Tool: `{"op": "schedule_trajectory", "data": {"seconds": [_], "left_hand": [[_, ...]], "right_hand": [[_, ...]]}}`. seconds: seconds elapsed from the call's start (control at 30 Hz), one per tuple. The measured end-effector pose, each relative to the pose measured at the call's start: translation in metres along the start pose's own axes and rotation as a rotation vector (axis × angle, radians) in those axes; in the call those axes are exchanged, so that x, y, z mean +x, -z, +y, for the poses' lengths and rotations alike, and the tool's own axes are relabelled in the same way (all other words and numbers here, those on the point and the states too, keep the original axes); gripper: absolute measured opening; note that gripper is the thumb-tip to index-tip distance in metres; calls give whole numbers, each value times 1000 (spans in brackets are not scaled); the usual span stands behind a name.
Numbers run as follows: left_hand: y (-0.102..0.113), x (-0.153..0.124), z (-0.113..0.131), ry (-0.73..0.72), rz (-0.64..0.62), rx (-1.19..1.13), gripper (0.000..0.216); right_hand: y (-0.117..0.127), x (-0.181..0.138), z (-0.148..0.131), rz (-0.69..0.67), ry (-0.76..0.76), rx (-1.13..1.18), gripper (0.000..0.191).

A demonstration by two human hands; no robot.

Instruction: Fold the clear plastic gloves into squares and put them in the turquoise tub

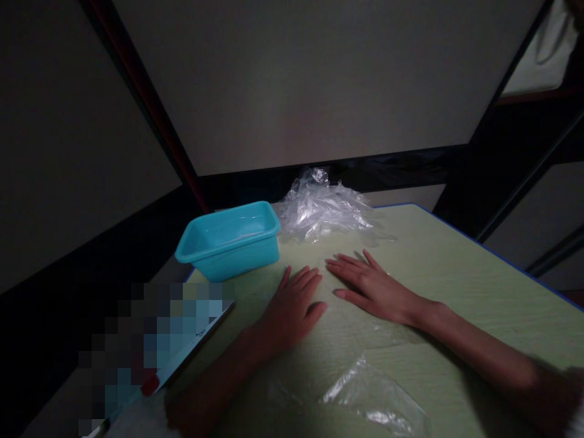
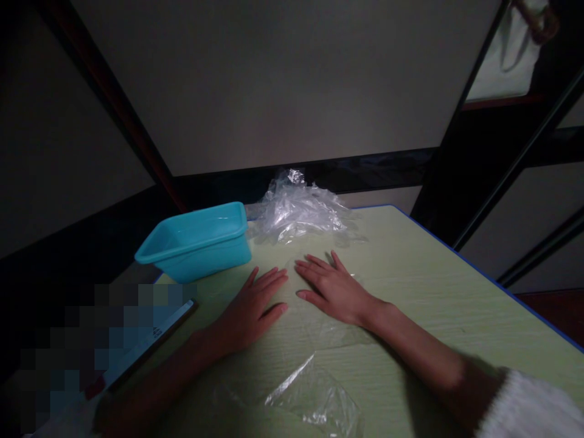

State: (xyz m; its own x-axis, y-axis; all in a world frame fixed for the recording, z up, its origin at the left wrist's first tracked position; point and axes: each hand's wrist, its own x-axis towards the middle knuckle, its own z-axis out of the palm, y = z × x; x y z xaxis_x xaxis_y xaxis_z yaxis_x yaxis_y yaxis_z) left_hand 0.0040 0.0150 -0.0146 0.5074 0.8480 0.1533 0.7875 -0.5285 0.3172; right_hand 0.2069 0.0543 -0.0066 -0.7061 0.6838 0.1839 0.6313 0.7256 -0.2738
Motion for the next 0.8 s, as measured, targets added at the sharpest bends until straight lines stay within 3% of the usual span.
{"op": "schedule_trajectory", "data": {"seconds": [0.33, 0.47, 0.57, 0.8], "left_hand": [[3, -2, -1, 24, -43, 97, 52], [7, -5, 12, 4, -7, 84, 52], [9, -11, 27, -87, -5, 26, 51], [6, -24, 45, -188, -265, 8, 67]], "right_hand": [[-4, -2, 21, -13, -140, -129, 59], [-5, -2, 22, -9, -157, -165, 59], [-6, -2, 20, -1, -157, -187, 57], [-4, -2, 16, 21, -160, -199, 52]]}}
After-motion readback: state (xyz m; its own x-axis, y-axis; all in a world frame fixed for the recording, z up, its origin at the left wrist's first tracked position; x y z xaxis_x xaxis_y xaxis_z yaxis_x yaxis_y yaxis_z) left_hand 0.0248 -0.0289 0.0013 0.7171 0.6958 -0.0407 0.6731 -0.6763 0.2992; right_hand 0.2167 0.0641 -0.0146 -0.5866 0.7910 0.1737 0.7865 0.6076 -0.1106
